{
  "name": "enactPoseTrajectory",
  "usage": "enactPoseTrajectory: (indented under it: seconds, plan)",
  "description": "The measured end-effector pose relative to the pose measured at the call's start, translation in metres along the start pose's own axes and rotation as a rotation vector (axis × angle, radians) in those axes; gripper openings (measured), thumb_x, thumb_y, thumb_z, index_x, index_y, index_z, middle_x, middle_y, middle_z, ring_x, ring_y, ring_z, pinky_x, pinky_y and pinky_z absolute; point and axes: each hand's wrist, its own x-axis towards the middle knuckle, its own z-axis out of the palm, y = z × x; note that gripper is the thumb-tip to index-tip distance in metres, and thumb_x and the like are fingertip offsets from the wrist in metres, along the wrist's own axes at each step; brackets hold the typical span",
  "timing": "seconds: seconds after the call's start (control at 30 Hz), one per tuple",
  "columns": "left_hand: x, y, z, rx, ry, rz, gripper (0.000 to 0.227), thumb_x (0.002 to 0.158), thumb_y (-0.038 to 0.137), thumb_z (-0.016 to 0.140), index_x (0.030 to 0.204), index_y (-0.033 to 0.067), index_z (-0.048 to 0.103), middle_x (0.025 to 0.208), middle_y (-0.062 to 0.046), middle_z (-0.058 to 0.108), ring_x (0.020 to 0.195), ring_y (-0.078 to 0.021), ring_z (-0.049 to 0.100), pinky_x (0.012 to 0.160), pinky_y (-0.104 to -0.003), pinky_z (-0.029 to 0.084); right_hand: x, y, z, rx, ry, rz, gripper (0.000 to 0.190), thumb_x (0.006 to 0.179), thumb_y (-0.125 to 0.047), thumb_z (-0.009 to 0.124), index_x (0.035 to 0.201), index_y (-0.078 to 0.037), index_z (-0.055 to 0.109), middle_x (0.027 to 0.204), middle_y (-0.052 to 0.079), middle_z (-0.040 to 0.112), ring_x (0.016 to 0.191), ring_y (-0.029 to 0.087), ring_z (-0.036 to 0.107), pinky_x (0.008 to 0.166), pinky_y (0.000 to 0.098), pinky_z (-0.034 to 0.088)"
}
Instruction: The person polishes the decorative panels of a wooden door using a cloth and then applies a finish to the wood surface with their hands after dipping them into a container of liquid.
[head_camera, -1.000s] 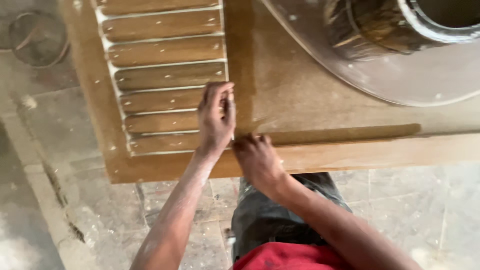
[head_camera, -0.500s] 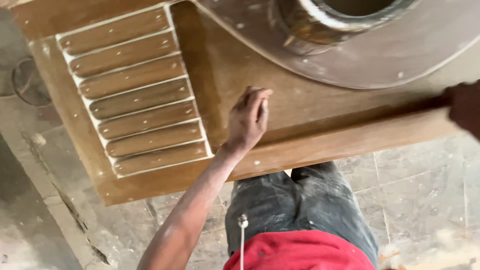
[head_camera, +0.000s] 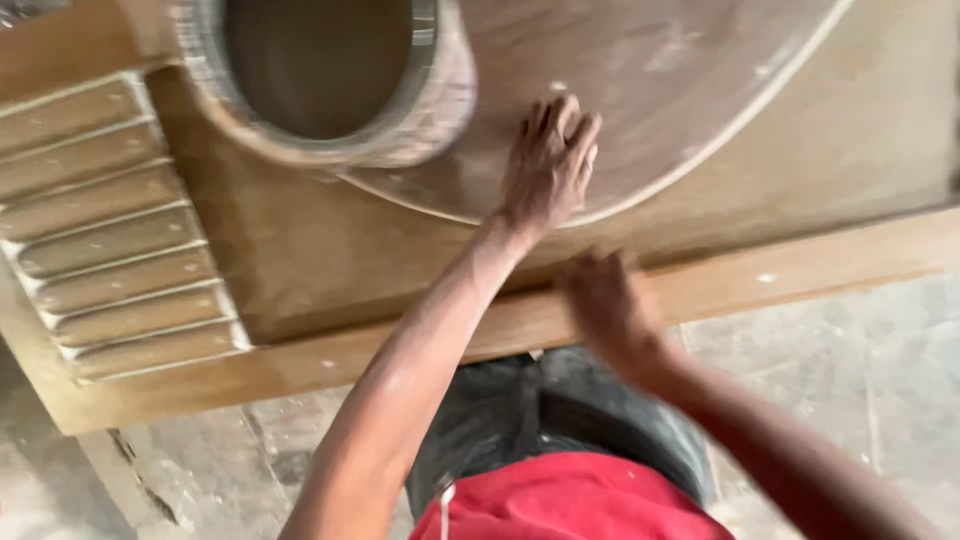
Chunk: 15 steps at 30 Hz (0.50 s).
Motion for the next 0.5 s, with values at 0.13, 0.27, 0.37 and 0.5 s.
enactPoseTrajectory:
  seconds: [0.13,0.27,0.37,0.5]
  plan:
    - [0.024,0.001,0.035,0.11,-0.034,0.093,0.031,0.1,0.026,0.064,0.126,0.0111,0.056,0.127,-0.016,0.051,0.116,-0.0359,0.052,0.101,-0.053,0.048,-0.078,0.217,0.037,-0.054,0.108,0.262,0.032,0.083,-0.013,0.06,0.111,-0.021,0.074,0.119,0.006,0.071,0.118,0.03,0.062,0.101,0.0545,0.044]
    - [0.023,0.006,0.03,0.178,-0.149,-0.016,0.026,0.102,0.027,0.062,0.126,0.0164,0.058,0.125,-0.01,0.051,0.111,-0.0314,0.052,0.091,-0.053,0.046,-0.14,0.35,-0.002,-0.146,-0.037,0.422,0.027,0.083,-0.01,0.061,0.102,-0.02,0.077,0.105,0.005,0.075,0.104,0.028,0.066,0.089,0.0516,0.049]
    - [0.029,0.01,0.022,0.198,-0.164,-0.021,0.029,0.099,0.028,0.062,0.126,0.017,0.059,0.126,-0.01,0.051,0.112,-0.0326,0.052,0.09,-0.055,0.044,-0.131,0.356,-0.014,-0.214,-0.093,0.47,0.02,0.087,-0.009,0.062,0.1,-0.016,0.076,0.1,0.006,0.074,0.098,0.027,0.067,0.086,0.0504,0.05]
    - [0.032,0.013,0.019,0.181,-0.176,-0.048,0.03,0.099,0.028,0.062,0.127,0.0167,0.059,0.129,-0.01,0.052,0.115,-0.0358,0.051,0.092,-0.057,0.043,-0.103,0.272,-0.005,-0.326,-0.191,0.399,0.013,0.093,-0.009,0.063,0.098,-0.012,0.075,0.093,0.007,0.073,0.091,0.027,0.068,0.081,0.0489,0.051]
